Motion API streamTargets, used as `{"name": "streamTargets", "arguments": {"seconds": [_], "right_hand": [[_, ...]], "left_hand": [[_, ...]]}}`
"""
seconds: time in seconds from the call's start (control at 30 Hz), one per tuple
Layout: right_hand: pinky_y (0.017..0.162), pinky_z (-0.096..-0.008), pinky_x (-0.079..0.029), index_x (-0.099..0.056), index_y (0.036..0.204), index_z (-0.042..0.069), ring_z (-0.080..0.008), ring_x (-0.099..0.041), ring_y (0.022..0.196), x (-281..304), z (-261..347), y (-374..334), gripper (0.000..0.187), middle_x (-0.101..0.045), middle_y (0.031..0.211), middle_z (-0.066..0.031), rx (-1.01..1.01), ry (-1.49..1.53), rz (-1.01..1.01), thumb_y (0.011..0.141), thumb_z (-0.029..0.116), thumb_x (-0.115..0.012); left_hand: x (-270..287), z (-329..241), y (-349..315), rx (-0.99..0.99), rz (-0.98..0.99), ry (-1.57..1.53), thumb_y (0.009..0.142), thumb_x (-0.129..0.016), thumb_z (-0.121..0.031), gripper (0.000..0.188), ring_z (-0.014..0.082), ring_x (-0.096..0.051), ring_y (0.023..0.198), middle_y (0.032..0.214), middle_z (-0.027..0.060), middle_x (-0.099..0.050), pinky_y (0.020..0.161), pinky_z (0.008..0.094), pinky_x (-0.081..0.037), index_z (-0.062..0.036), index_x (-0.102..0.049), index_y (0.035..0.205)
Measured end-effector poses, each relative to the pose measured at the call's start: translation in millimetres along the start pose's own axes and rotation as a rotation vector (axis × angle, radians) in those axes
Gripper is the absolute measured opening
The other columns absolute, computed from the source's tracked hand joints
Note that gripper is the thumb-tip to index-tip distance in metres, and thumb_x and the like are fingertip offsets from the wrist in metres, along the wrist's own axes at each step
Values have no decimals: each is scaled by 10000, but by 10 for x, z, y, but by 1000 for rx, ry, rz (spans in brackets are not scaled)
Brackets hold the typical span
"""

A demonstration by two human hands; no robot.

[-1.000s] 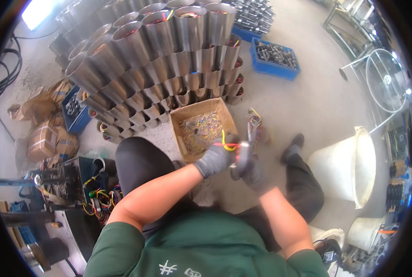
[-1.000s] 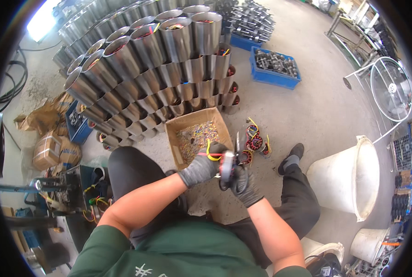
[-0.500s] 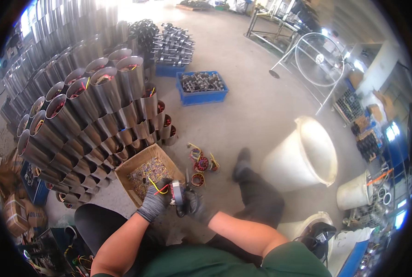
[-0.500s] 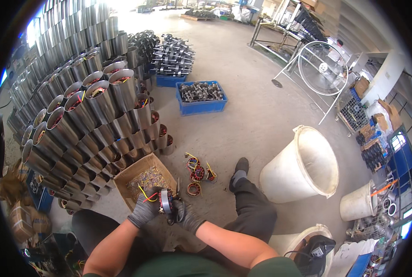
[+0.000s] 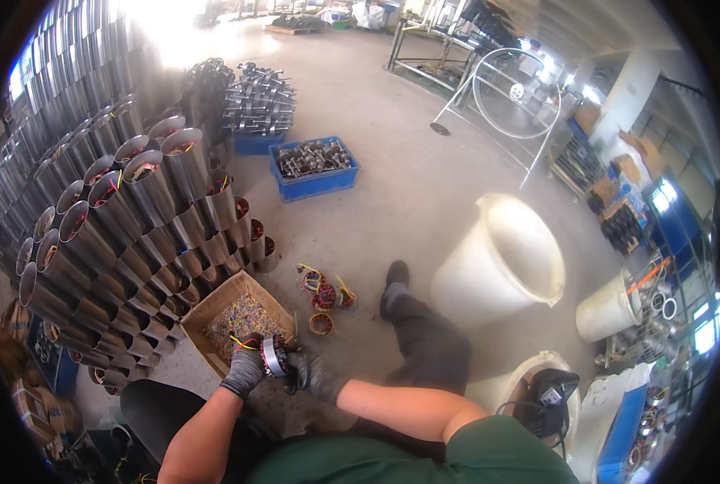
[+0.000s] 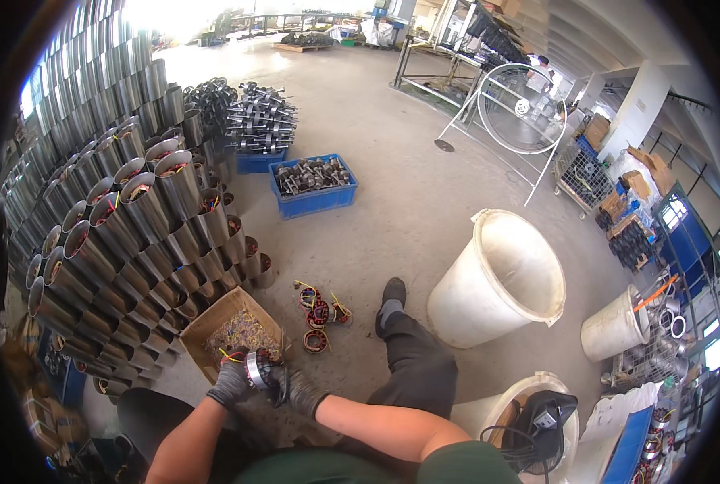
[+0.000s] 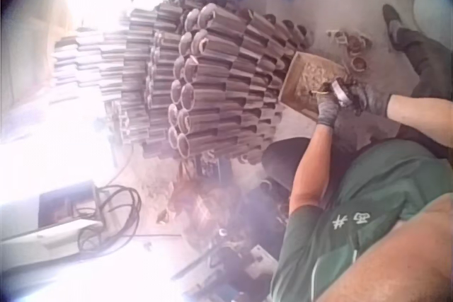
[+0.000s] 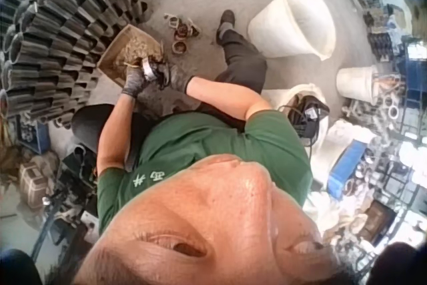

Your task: Cutting and trimming wires on small electrical coil components using pliers.

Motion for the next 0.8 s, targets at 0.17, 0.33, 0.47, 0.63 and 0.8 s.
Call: {"name": "streamTargets", "arguments": {"seconds": [0.17, 0.33, 0.47, 0.63, 0.8], "right_hand": [[376, -290, -461, -604, 1032, 46, -170, -590, 506, -70, 298, 5, 304, -644, 742, -77, 161, 28, -1, 877, 306, -579], [387, -267, -434, -587, 1056, 76, -141, -562, 510, 41, 494, 214, 288, -655, 813, -65, 200, 162, 379, 871, 290, -536], [401, -284, -390, -600, 1047, 122, -155, -537, 543, 192, 354, 229, 252, -646, 837, -36, -69, 430, 16, 836, 228, -510], [452, -281, -389, -596, 976, 142, -154, -522, 555, 532, -1, 294, 237, -587, 758, 4, -172, 206, -115, 883, 329, -483], [613, -338, -505, -495, 1169, 87, -196, -591, 756, 607, 184, 365, 437, -615, 939, -72, 134, -57, -195, 822, 274, -684]], "left_hand": [[-51, -334, -12, -20, -97, 938, 843, -589, -119, 173, 205, -634, 819, 903, 70, -647, 694, 347, -526, -70, -610, 1008], [-788, -1367, -422, -80, -92, 527, 927, -589, -291, 220, 136, -588, 827, 903, 31, -638, 699, 289, -474, -78, -644, 946], [-734, -1434, -477, -112, -103, 433, 918, -605, -358, 297, 103, -545, 664, 774, 13, -595, 599, 237, -434, -63, -639, 922], [-727, -1460, -417, -122, -122, -83, 871, -668, -321, 293, 103, -524, 608, 747, 2, -573, 541, 247, -425, -44, -624, 957], [-514, -1111, -423, -29, -167, -145, 854, -661, -235, 339, 137, -575, 691, 794, 42, -603, 626, 268, -481, -23, -602, 1111]]}}
Point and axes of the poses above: each hand's wrist, its own y-axis towards the middle knuckle, its own x-axis out of the back of the hand, z = x × y, the point moved 10 cm from there along y, towards the middle knuckle
